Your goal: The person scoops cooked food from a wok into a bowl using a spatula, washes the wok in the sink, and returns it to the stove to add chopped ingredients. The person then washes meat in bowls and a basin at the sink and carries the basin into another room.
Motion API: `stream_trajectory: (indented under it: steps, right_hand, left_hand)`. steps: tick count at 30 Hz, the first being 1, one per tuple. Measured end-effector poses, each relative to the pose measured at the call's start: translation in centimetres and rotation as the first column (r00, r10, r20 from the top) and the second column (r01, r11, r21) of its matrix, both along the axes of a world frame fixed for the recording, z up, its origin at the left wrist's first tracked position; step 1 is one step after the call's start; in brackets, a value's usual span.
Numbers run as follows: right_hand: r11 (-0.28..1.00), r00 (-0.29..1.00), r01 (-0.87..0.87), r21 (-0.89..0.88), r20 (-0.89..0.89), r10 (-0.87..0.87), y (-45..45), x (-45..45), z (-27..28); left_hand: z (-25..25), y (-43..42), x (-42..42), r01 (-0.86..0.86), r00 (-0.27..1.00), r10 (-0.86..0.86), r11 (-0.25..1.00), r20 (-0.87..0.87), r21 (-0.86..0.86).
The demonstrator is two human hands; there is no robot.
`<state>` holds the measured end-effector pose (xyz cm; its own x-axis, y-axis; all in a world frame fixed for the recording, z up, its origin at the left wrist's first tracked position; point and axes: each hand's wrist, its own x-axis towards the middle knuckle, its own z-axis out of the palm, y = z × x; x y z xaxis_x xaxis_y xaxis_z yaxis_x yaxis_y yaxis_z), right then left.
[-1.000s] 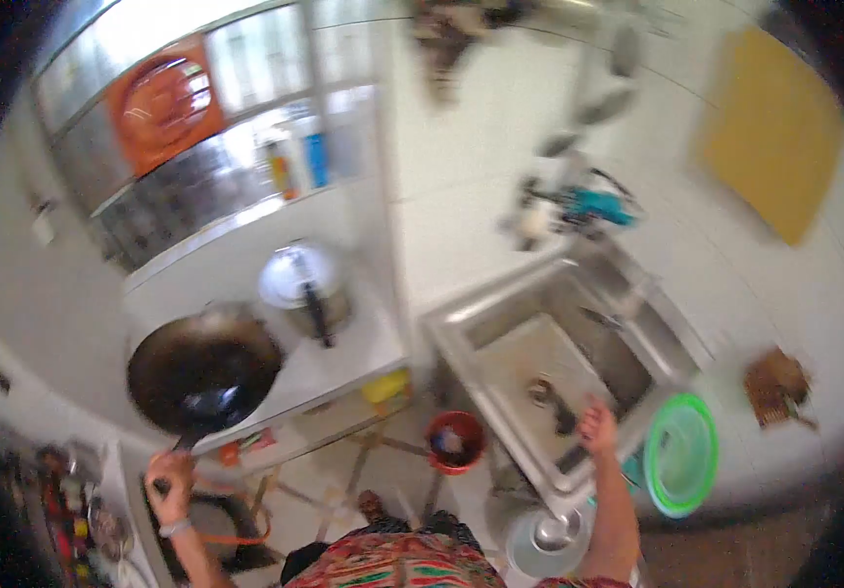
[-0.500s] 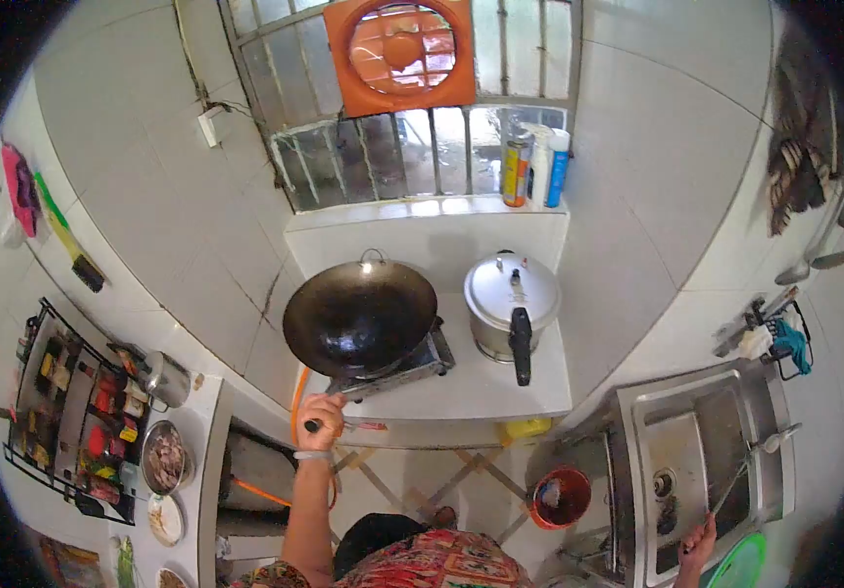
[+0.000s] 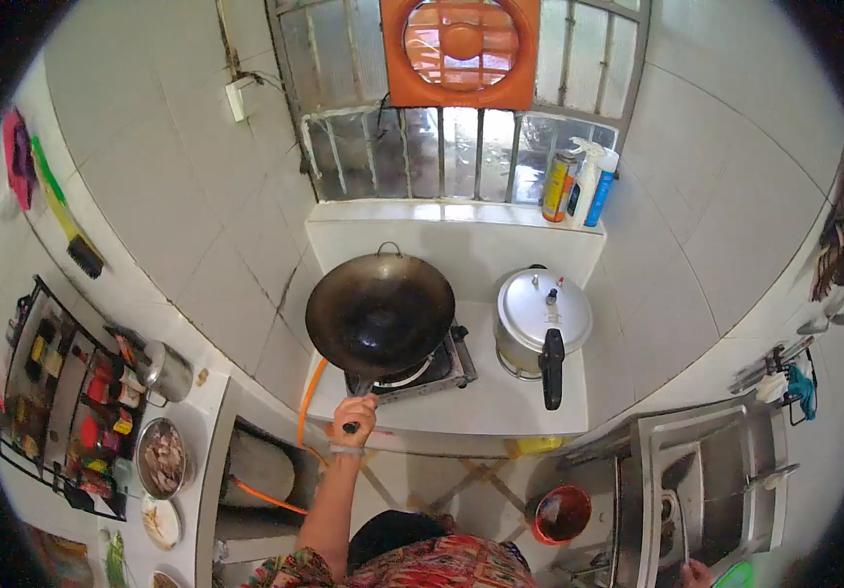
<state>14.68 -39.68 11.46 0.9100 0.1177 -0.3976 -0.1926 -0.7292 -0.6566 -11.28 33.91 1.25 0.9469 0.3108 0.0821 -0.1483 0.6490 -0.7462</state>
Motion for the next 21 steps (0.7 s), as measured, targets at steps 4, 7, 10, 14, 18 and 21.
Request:
stream_trajectory:
  steps: [4,7,10,14,18,21]
  right_hand:
    - [0.972,0.991,-0.125,0.199,0.062,0.115,13.3,-0.3,6.8]
    - [0.872,0.940,-0.319,0.373,0.010,0.340,21.8,3.1,6.3]
    - [0.740,0.806,-0.547,0.391,0.009,0.592,34.8,3.0,8.7]
    - [0.354,0.273,-0.922,-0.158,0.383,0.883,50.1,3.8,7.7]
    - [0.014,-0.121,-0.809,-0.587,0.190,0.974,63.1,4.2,7.4]
    - [-0.189,-0.327,-0.716,-0.672,0.083,0.941,69.5,5.1,7.2]
  left_hand:
    - [-1.8,0.6,-0.6,0.052,0.996,-0.044,0.994,-0.082,0.094]
    - [-1.9,0.2,-1.7,0.143,0.951,-0.085,0.973,-0.296,0.179]
    - [-1.7,-0.6,-2.4,0.216,0.768,-0.021,0.949,-0.640,0.228]
    - [-5.1,-1.6,-3.4,0.345,0.465,0.128,0.885,-0.876,0.312]
    - [-2.1,-3.4,-3.5,0.373,0.446,0.385,0.741,-0.808,0.559]
    - [0.0,-4.4,-2.5,0.354,0.410,0.402,0.757,-0.819,0.549]
